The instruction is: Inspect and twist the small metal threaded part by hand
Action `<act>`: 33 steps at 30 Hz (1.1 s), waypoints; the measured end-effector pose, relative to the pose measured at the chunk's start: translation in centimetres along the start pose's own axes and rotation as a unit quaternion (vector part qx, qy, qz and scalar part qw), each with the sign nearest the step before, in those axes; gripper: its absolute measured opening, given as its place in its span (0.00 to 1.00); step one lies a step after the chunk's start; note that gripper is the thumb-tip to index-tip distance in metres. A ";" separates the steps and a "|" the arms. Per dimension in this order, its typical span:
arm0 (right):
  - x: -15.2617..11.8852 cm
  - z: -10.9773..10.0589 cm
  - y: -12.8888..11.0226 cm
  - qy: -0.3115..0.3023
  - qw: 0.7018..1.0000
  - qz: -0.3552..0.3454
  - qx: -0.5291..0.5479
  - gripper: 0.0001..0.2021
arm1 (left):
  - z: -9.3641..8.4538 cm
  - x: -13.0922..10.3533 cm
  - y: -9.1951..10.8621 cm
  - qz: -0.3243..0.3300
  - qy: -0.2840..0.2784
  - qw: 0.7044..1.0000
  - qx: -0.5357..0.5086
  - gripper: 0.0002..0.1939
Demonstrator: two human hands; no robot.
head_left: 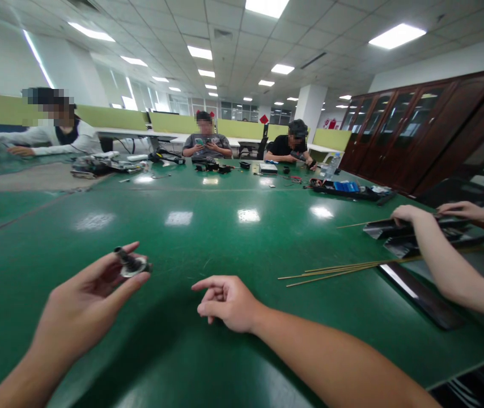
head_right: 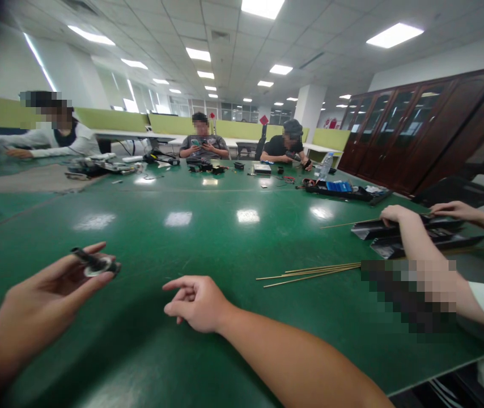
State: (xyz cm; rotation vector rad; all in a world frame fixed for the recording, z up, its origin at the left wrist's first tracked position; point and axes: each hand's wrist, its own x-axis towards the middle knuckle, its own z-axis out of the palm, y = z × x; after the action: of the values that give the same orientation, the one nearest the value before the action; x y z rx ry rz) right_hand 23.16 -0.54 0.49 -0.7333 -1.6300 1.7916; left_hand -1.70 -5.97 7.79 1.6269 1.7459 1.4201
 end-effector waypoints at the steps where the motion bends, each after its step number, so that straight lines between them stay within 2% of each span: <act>1: 0.1 0.0 0.0 0.009 1.000 0.007 -0.016 0.25 | 1.3 0.2 0.0 -0.010 -0.021 0.999 -0.043 0.36; 3: 0.2 0.0 0.0 0.010 0.999 0.017 -0.043 0.26 | 3.5 0.2 -0.2 -0.005 -0.052 0.994 -0.096 0.36; 5: 0.1 0.1 0.1 0.004 0.998 0.003 -0.066 0.28 | 4.7 -0.3 -0.7 0.028 -0.085 0.993 -0.076 0.30; 8: -0.2 0.2 0.2 -0.011 0.991 -0.048 -0.127 0.30 | 4.9 -1.4 -1.9 0.102 -0.158 0.982 0.025 0.23; 10: -0.4 0.4 0.1 -0.020 0.981 -0.078 -0.176 0.28 | 4.6 -1.9 -2.5 0.157 -0.213 0.961 0.077 0.23; 12: -0.4 0.5 -0.1 -0.012 0.977 -0.094 -0.193 0.24 | 4.3 -2.1 -2.9 0.198 -0.243 0.944 0.105 0.24; 14: -0.4 0.5 -0.3 0.012 0.978 -0.096 -0.182 0.23 | 4.2 -2.2 -3.2 0.218 -0.223 0.942 0.126 0.26; 16: -0.4 0.6 -0.6 0.048 0.979 -0.100 -0.171 0.25 | 4.3 -2.1 -3.4 0.220 -0.170 0.950 0.141 0.27; 18: -0.4 0.6 -0.8 0.083 0.974 -0.114 -0.178 0.27 | 4.3 -2.1 -3.4 0.219 -0.141 0.954 0.149 0.26; 22: -0.5 0.8 -1.1 0.112 0.957 -0.140 -0.227 0.30 | 4.4 -2.0 -3.3 0.236 -0.160 0.948 0.142 0.18; 28: -0.8 1.0 -1.4 0.141 0.930 -0.175 -0.292 0.19 | 4.7 -2.1 -3.7 0.230 -0.152 0.952 0.132 0.18; 33: -0.9 0.9 -1.8 0.127 0.919 -0.200 -0.315 0.10 | 4.9 -2.3 -3.7 0.234 -0.147 0.954 0.119 0.19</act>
State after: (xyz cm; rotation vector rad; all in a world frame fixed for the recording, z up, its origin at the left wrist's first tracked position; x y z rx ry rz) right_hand 23.21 -1.68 2.34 -0.7868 -2.0063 0.8380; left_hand 0.86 -5.38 1.76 2.3644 1.4616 1.0908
